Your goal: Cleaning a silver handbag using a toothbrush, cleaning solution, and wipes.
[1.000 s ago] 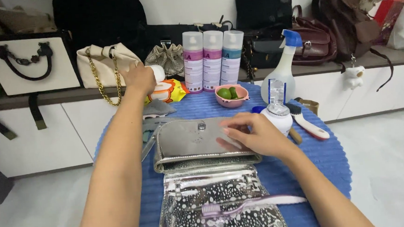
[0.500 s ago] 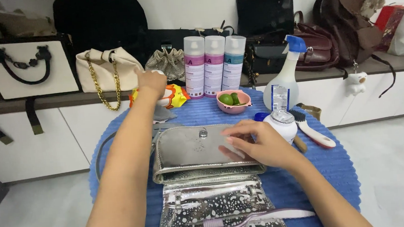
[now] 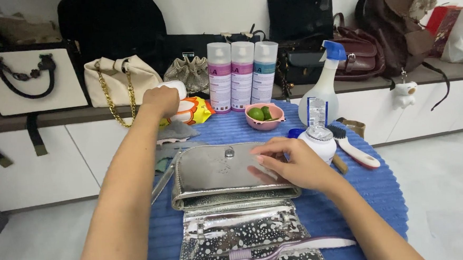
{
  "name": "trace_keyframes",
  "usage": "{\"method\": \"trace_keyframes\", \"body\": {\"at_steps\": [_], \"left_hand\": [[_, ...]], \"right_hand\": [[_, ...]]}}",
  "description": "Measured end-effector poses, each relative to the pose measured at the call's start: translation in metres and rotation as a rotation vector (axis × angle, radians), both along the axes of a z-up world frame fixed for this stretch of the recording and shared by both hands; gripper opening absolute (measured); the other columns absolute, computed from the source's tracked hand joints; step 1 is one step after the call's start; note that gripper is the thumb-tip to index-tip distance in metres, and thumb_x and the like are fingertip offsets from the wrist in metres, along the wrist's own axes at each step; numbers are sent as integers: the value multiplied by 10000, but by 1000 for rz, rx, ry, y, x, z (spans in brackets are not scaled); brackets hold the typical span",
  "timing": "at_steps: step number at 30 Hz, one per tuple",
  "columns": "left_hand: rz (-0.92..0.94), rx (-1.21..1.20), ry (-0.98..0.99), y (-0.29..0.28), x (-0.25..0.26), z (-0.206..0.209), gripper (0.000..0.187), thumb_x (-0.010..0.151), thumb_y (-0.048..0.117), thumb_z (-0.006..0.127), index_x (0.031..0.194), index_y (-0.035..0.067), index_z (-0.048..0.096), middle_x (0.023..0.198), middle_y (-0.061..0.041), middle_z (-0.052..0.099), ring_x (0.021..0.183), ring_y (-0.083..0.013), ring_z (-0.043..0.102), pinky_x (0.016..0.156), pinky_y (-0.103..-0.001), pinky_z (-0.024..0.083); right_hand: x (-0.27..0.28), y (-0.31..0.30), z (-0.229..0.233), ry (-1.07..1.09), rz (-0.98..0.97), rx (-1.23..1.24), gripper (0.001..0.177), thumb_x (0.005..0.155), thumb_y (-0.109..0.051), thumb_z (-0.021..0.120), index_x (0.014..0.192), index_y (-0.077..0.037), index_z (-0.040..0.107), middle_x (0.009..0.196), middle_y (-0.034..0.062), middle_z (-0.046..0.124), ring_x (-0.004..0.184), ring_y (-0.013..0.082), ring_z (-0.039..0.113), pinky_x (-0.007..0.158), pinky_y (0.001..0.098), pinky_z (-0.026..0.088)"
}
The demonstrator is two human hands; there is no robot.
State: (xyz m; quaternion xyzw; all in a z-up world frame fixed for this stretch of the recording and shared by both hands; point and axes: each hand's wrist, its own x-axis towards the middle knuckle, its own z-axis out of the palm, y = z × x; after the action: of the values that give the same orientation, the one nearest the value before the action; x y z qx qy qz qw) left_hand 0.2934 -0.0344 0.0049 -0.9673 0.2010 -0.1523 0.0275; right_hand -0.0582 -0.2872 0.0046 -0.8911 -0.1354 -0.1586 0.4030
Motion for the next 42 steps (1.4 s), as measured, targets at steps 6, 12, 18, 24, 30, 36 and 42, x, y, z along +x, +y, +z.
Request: {"method": "trace_keyframes", "body": {"at_steps": [6,12,18,24,30,36,42], "left_hand": [[0,-125,97,-2,-16,13,470,962,151,456,1386,-37,532,1264,-308,645,1211,-508,612,985,-660,454],[41,-235,41,-2,-21,3,307,958,318,650,1198,162,762,1166,-193,739,1145,-416,683,975,-521,511],[79,-270,-6,-9,17,-19,263,986,269,576,1115,133,761,1027,-217,750,1044,-436,712,872,-538,547],[-19,-316,59,-7,-16,17,304,1063,345,336,1301,251,500,1136,-250,679,1153,-489,645,980,-553,492],[-266,-1002,-138,-11,-82,55,269,1107,262,280,1277,119,432,1147,-366,619,1180,-585,556,1021,-664,408],[-371,-1318,-73,-38,-91,85,105,1086,240,366,1116,184,450,1066,-44,577,903,-184,610,765,-389,586],[-474,-1525,643,-48,-229,82,774,949,543,575,1423,-44,404,1379,-256,397,1305,-473,463,805,-612,662]], "right_hand": [[-1,1,1,-5,-2,6,263,855,-104,717,1100,-104,812,856,88,815,725,166,637,687,317,523],[1,-1,-1,4,-9,23,260,848,-101,722,1091,-94,814,844,92,815,697,161,619,674,313,523],[7,-4,-7,-21,8,24,244,850,-94,720,1074,-91,817,840,93,804,711,164,631,681,311,519],[5,0,-6,-6,40,7,253,820,-163,790,1064,-110,828,862,82,790,759,162,625,689,308,511],[7,-1,-9,-4,69,32,268,839,-181,781,1094,-103,817,884,103,782,792,176,635,690,312,516],[10,-10,-13,54,204,28,488,660,-212,887,1138,-164,803,1144,5,593,939,139,562,753,255,453],[0,-3,-5,-16,309,-170,897,524,-416,991,1309,-108,685,1458,303,508,1403,574,301,1159,691,139]]}}
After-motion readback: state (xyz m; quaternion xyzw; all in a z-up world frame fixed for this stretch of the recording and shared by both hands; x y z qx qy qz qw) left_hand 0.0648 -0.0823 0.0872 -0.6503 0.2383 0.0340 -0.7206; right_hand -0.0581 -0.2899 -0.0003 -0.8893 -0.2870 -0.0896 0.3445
